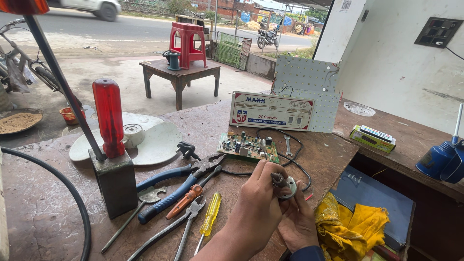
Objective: The person works at a repair bench on a small electric motor, holding the motor in one hand while using a large red-handled screwdriver with the other to turn and adjust parts of the motor housing. A circuit board from a solar light system and assorted hand tools lie on the bench nearby as the person continues working on the motor.
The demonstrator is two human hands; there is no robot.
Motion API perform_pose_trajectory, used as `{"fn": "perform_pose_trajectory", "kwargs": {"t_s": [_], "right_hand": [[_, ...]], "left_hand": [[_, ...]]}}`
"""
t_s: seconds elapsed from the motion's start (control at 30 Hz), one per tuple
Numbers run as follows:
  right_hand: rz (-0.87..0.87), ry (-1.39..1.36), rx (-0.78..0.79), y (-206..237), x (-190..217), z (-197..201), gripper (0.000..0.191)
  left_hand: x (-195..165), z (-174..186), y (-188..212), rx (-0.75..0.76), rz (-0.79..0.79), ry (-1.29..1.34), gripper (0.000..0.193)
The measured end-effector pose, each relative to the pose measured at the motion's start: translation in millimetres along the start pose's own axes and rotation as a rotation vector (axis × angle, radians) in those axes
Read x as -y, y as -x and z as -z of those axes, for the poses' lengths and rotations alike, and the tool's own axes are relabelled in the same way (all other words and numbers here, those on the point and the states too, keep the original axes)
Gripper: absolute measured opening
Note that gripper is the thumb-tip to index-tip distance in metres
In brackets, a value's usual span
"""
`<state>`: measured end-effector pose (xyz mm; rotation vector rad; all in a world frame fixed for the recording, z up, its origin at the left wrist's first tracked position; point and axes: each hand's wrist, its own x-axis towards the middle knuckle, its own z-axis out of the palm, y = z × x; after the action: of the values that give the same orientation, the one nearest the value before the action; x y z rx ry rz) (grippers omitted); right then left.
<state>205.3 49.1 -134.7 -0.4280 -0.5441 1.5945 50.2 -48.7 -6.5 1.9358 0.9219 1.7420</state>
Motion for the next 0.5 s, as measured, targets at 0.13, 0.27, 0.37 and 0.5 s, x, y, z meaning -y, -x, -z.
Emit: {"fn": "perform_pose_trajectory", "kwargs": {"t_s": [0.13, 0.27, 0.37, 0.5], "right_hand": [[-0.019, -0.023, 0.048, 3.4, 1.7, -6.4, 0.039], [-0.002, 0.025, -0.003, 5.2, 2.9, -10.1, 0.045], [-0.019, 0.002, 0.025, 3.3, 3.1, -8.7, 0.042], [-0.009, 0.041, -0.032, 0.0, 2.6, -2.9, 0.041]], "left_hand": [[-0.1, 3.4, -2.1, -0.018, -0.037, -0.021, 0.031], [1.9, 4.5, -5.7, -0.031, -0.015, 0.031, 0.033], [2.4, 4.8, -4.6, -0.005, -0.024, 0.037, 0.032], [3.2, 6.6, -3.1, 0.058, -0.033, -0.009, 0.036]]}}
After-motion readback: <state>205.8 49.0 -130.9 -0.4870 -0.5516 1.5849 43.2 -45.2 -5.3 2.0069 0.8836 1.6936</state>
